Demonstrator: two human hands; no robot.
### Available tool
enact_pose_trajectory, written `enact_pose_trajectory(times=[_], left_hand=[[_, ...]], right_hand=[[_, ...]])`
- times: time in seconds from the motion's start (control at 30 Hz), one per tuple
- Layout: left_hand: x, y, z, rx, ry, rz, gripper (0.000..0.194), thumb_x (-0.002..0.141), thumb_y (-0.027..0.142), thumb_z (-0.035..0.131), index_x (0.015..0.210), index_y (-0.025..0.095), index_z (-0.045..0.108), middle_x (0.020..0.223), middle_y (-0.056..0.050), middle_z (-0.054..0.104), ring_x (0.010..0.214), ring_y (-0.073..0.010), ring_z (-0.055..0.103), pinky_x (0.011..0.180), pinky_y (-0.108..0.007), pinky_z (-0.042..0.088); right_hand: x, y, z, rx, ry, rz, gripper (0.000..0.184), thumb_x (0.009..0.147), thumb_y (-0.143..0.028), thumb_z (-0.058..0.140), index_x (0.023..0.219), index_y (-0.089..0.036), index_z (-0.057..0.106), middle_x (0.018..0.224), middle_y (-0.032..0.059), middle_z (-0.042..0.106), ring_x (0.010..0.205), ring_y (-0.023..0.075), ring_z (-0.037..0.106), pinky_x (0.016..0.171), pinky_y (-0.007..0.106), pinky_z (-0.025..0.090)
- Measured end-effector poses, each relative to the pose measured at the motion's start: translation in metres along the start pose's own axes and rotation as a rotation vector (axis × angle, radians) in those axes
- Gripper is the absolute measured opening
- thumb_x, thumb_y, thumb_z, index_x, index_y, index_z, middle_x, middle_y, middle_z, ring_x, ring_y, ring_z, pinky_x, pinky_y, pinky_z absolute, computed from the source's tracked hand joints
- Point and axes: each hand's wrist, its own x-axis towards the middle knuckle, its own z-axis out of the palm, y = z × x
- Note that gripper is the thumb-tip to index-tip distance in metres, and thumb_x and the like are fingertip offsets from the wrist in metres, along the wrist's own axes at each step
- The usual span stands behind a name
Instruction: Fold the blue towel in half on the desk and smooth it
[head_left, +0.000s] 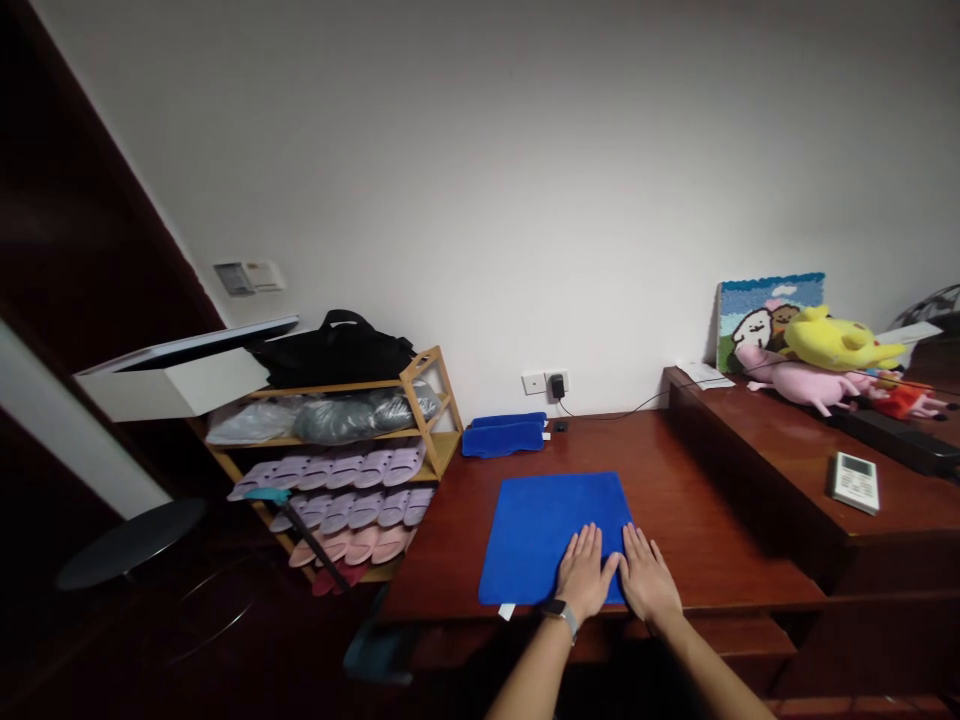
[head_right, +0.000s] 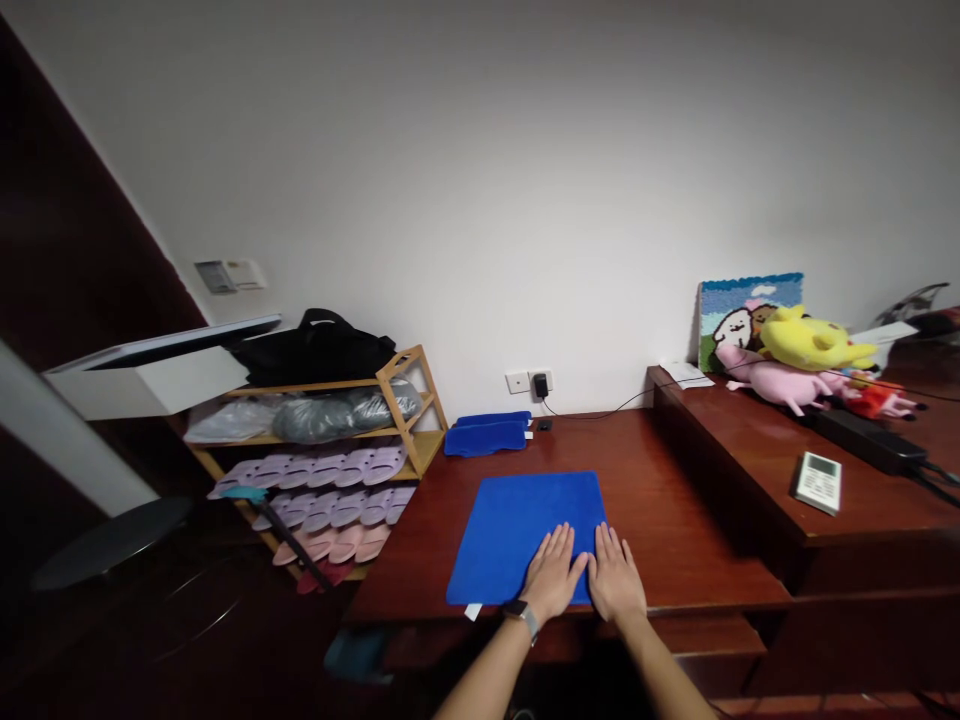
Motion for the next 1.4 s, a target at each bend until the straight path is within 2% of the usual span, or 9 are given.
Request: enact_pose_trajectory(times=[0.07,0.27,0.37,0.53,0.73,0.9,1.03,1.3,1.4], left_hand=[[-0.011,-0.016,-0.001,0.019,-0.019,-0.037,0.072,0.105,0.055,0.008,0.162,0.014,0.025,0.167,-0.01,0.025,0.155,-0.0215,0.018,0.128,-0.044,0.018],[-0.078,-0.114,-0.039,0.112,-0.018,-0.319,0.081,0.103,0.063,0.01,0.16,0.009,0.026,0.167,-0.012,0.022,0.155,-0.0242,0.018,0.128,-0.045,0.018],[-0.104,-0.143,-0.043,0.143,0.034,-0.352,0.078,0.104,0.062,0.014,0.16,0.01,0.027,0.167,-0.011,0.022,0.155,-0.0247,0.02,0.127,-0.045,0.023],[-0.111,-0.146,-0.034,0.179,0.122,-0.336,0.074,0.105,0.056,0.016,0.158,0.007,0.032,0.165,-0.013,0.027,0.153,-0.0252,0.026,0.126,-0.045,0.027],[-0.108,-0.147,-0.027,0.198,0.199,-0.327,0.071,0.105,0.053,0.02,0.156,0.006,0.037,0.163,-0.014,0.032,0.152,-0.0255,0.03,0.125,-0.043,0.028],[-0.108,-0.156,-0.033,0.18,0.124,-0.337,0.074,0.104,0.059,0.019,0.157,0.009,0.035,0.164,-0.012,0.029,0.152,-0.0252,0.027,0.125,-0.045,0.027],[-0.093,-0.13,-0.04,0.178,0.149,-0.307,0.074,0.105,0.058,0.019,0.158,0.009,0.034,0.165,-0.012,0.027,0.153,-0.0253,0.025,0.127,-0.047,0.024],[-0.018,0.015,0.011,0.011,0.063,0.038,0.065,0.107,0.048,0.011,0.162,0.017,0.024,0.167,-0.006,0.024,0.155,-0.0212,0.019,0.128,-0.043,0.022],[-0.014,0.023,0.02,0.002,0.039,0.013,0.067,0.106,0.05,0.011,0.162,0.016,0.024,0.167,-0.007,0.023,0.155,-0.0212,0.018,0.129,-0.043,0.019]], right_hand=[[0.001,0.001,0.003,-0.013,0.0,0.003,0.069,0.101,-0.042,0.014,0.161,-0.006,0.017,0.169,0.0073,0.017,0.157,0.0207,0.011,0.127,0.04,0.005],[0.002,0.001,0.008,-0.054,0.003,0.017,0.07,0.101,-0.043,0.011,0.161,-0.008,0.016,0.169,0.0043,0.015,0.157,0.0201,0.011,0.127,0.04,0.005],[0.002,-0.001,0.005,-0.045,-0.007,0.021,0.07,0.101,-0.043,0.013,0.161,-0.007,0.016,0.169,0.0053,0.016,0.157,0.0206,0.011,0.127,0.04,0.007],[-0.003,-0.001,-0.001,-0.05,-0.027,0.044,0.069,0.101,-0.042,0.014,0.161,-0.008,0.019,0.168,0.0056,0.017,0.156,0.0217,0.013,0.127,0.041,0.01],[-0.027,0.01,0.015,-0.016,0.066,-0.026,0.07,0.102,-0.047,0.015,0.161,-0.011,0.024,0.167,0.0051,0.022,0.155,0.021,0.017,0.128,0.041,0.012],[-0.031,0.011,0.026,-0.037,0.167,-0.054,0.066,0.102,-0.043,0.018,0.158,-0.01,0.031,0.165,0.0057,0.027,0.154,0.0226,0.022,0.128,0.043,0.015],[-0.025,0.013,0.035,-0.012,0.228,-0.086,0.064,0.102,-0.041,0.022,0.157,-0.011,0.035,0.163,0.0054,0.03,0.153,0.0239,0.026,0.127,0.045,0.019],[-0.02,0.023,0.048,-0.008,0.295,-0.165,0.059,0.103,-0.039,0.024,0.153,-0.015,0.045,0.161,0.0069,0.035,0.151,0.0251,0.03,0.126,0.046,0.022],[-0.02,0.023,0.047,-0.015,0.289,-0.155,0.06,0.103,-0.039,0.023,0.153,-0.014,0.044,0.161,0.0068,0.035,0.152,0.025,0.03,0.126,0.045,0.022]])
